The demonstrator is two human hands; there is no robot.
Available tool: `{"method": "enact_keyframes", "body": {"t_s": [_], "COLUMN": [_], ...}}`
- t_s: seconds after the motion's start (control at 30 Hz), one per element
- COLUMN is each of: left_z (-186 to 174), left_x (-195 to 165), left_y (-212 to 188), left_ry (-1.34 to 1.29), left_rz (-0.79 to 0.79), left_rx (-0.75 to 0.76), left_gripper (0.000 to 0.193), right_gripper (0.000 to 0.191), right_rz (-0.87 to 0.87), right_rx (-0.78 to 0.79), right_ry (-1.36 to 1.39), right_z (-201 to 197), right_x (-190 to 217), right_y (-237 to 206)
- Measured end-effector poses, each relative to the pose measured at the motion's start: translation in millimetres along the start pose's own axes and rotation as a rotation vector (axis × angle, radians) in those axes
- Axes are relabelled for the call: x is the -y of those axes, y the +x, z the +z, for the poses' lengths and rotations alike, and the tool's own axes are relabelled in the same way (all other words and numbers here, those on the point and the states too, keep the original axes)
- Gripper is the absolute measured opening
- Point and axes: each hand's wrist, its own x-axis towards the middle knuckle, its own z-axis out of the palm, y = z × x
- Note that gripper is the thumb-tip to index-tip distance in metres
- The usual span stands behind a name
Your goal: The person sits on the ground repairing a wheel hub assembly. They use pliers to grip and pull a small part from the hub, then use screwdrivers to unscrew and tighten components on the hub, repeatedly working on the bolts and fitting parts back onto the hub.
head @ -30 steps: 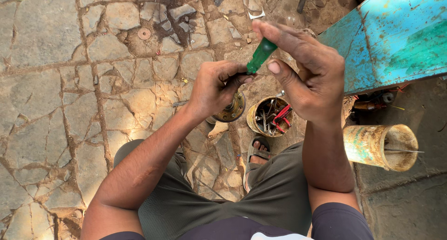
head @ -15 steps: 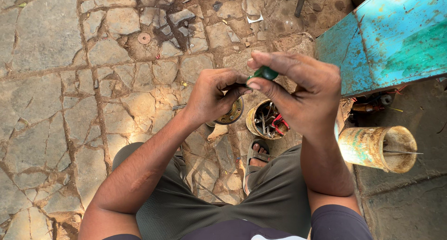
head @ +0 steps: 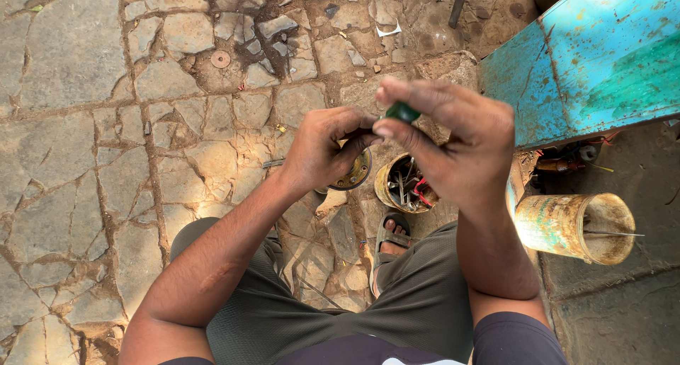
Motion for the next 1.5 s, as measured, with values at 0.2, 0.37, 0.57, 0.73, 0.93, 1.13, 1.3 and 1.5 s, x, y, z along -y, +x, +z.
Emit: {"method": "enact_keyframes", "body": {"t_s": [0.2, 0.37, 0.57, 0.73, 0.93, 1.13, 1.3, 1.5], "left_z": [1, 3, 11, 7, 10, 11, 15, 19], "left_x": [1, -3, -4, -2, -1, 1, 3, 4], "left_y": [1, -2, -1, -2, -2, -4, -7, -5], "left_ry": [-0.049, 0.009, 0.022, 0.057, -0.043, 0.031, -0.026, 0.026], "left_rz": [-0.099, -0.069, -0.064, -0.105, -0.090, -0.106, -0.113, -0.076], "left_rx": [-0.005, -0.023, -0.128, -0.050, -0.057, -0.059, -0.129, -0.200], "left_gripper": [0.019, 0.024, 0.021, 0.020, 0.022, 0.018, 0.020, 0.021], "right_gripper": [0.036, 0.033, 0.043, 0.042, 0.038, 0.036, 0.034, 0.028], "right_rz": [-0.008, 0.070, 0.101, -0.023, 0.009, -0.038, -0.044, 0.011], "right_rx": [0.101, -0.039, -0.200, 0.067, -0.093, -0.096, 0.037, -0.010], "right_ry": [0.519, 0.270, 0.181, 0.333, 0.131, 0.065, 0.152, 0.218], "right_z": [-3, 4, 16, -1, 11, 10, 1, 13], "right_x": [-23, -29, -43, -46, -27, -18, -21, -26], "right_y": [13, -1, -8, -2, -2, 2, 4, 1]}}
